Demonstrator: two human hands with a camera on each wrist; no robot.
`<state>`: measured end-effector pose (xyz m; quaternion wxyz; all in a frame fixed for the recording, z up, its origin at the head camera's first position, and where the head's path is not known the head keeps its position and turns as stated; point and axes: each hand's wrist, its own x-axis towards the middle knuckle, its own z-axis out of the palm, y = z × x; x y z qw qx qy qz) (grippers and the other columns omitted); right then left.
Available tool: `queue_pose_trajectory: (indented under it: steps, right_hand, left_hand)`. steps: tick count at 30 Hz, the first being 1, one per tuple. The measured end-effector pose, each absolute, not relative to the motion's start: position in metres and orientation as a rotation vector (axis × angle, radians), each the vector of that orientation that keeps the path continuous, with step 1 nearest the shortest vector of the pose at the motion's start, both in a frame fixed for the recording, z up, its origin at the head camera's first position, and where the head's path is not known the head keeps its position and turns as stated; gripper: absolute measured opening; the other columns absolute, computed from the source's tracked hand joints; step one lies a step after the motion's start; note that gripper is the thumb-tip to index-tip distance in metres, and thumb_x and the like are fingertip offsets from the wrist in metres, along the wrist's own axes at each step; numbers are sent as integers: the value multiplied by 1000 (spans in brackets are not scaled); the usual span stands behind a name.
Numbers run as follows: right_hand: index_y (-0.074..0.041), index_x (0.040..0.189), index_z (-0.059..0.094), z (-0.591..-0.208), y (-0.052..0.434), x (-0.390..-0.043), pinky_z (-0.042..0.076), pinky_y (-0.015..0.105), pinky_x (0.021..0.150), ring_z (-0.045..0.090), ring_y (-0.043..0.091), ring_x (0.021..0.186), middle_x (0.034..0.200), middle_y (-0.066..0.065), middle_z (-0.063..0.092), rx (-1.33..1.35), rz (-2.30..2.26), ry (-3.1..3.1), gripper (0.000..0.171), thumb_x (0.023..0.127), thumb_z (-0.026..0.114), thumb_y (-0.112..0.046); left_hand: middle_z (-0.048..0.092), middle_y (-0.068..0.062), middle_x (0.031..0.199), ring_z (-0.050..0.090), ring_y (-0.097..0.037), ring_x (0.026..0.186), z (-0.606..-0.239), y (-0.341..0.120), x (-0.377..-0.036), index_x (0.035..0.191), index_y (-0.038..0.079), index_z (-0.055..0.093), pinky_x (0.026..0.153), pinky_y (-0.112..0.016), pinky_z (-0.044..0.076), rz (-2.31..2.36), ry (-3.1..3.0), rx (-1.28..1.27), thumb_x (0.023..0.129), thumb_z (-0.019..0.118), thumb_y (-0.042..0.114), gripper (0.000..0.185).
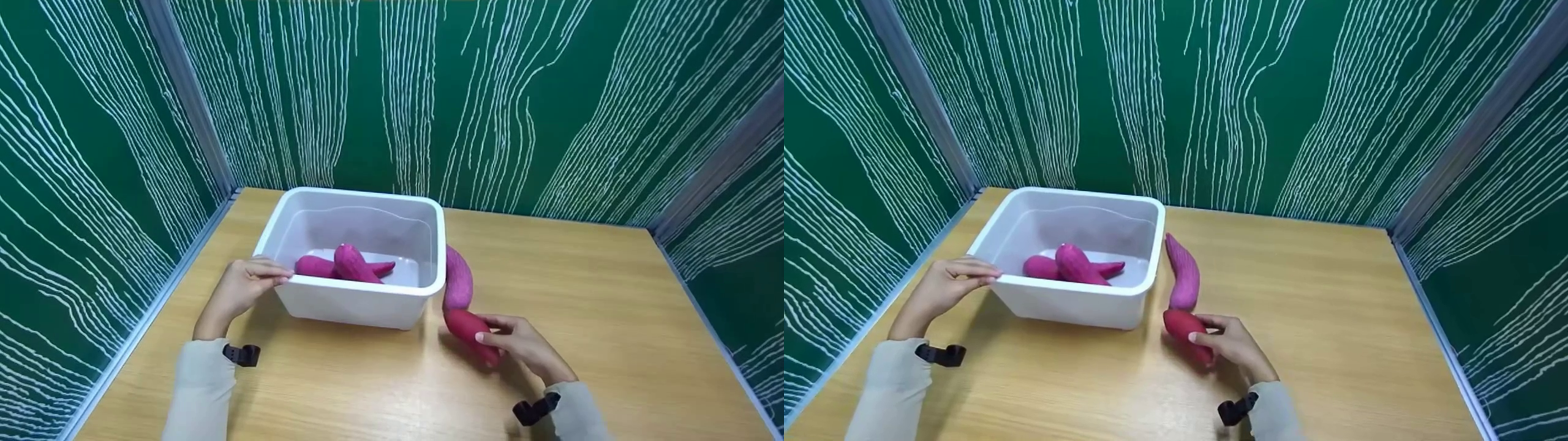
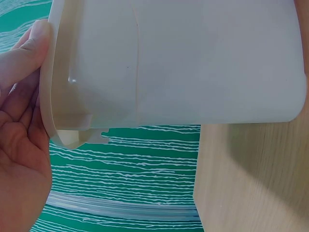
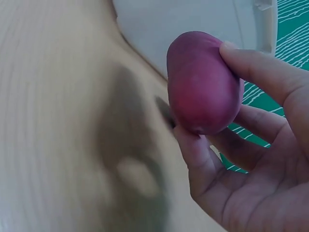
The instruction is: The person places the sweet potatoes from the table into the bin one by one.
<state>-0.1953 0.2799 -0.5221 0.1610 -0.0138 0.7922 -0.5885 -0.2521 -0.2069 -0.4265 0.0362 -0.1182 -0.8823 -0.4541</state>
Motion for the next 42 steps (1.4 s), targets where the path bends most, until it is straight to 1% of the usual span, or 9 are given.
queue_pose_trajectory:
  steps: [2, 5, 11, 16, 20, 27, 31, 35, 42]
  right_hand:
    - [2, 135, 52, -518, 280, -196, 50, 24, 62, 59, 13, 87, 120, 12, 62, -31, -1680, 2254, 59, 86, 72, -23]
    - [2, 135, 52, -513, 280, -198, 51, 24, 64, 59, 13, 87, 120, 12, 62, -34, -1678, 2246, 59, 86, 72, -24]
    - [2, 137, 50, -503, 281, -201, 52, 26, 65, 59, 15, 89, 122, 15, 60, 1, -1654, 2235, 63, 86, 72, -28]
    - [1, 139, 48, -493, 281, -203, 53, 27, 71, 59, 17, 93, 128, 19, 57, 64, -1626, 2245, 67, 86, 72, -32]
    - [2, 140, 45, -487, 283, -204, 54, 28, 76, 59, 18, 97, 130, 20, 56, 79, -1624, 2248, 69, 86, 72, -31]
    - [5, 140, 44, -479, 288, -203, 56, 28, 75, 60, 18, 96, 131, 21, 54, 6, -1652, 2236, 67, 87, 71, -28]
    - [6, 140, 42, -472, 290, -203, 56, 28, 76, 59, 18, 97, 132, 23, 52, -5, -1648, 2240, 69, 88, 70, -28]
    - [5, 142, 41, -465, 290, -204, 55, 30, 81, 58, 20, 101, 135, 24, 49, 15, -1631, 2250, 70, 88, 70, -29]
    - [0, 142, 42, -458, 291, -207, 56, 32, 85, 56, 25, 108, 139, 23, 47, 26, -1615, 2264, 70, 87, 71, -32]
  left_hand:
    - [72, -11, 106, 62, -26, 107, -426, -207, -253, 99, 10, 77, 101, -44, 48, -1393, -2713, -362, 82, 74, 10, 17]
    - [72, -11, 108, 61, -27, 109, -426, -206, -253, 101, 9, 76, 104, -47, 45, -1398, -2727, -347, 83, 74, 11, 19]
    - [71, -12, 109, 61, -29, 110, -426, -206, -253, 102, 8, 76, 108, -52, 40, -1395, -2744, -337, 83, 73, 11, 18]
    - [71, -12, 109, 61, -29, 110, -426, -206, -253, 101, 11, 77, 108, -51, 41, -1394, -2739, -344, 83, 74, 12, 18]
    - [72, -11, 108, 61, -27, 109, -426, -206, -254, 99, 13, 77, 106, -49, 44, -1391, -2727, -355, 83, 74, 11, 16]
    - [72, -12, 106, 62, -27, 107, -427, -206, -252, 97, 11, 78, 102, -46, 47, -1397, -2703, -364, 83, 74, 9, 15]
    - [73, -11, 105, 61, -27, 107, -427, -205, -252, 98, 8, 77, 104, -47, 45, -1397, -2708, -360, 82, 74, 9, 17]
    - [72, -12, 106, 61, -29, 109, -426, -205, -252, 100, 6, 76, 108, -51, 41, -1405, -2721, -346, 83, 74, 9, 17]
    - [71, -13, 110, 59, -30, 112, -425, -206, -252, 101, 8, 76, 109, -53, 38, -1413, -2742, -321, 83, 73, 10, 18]
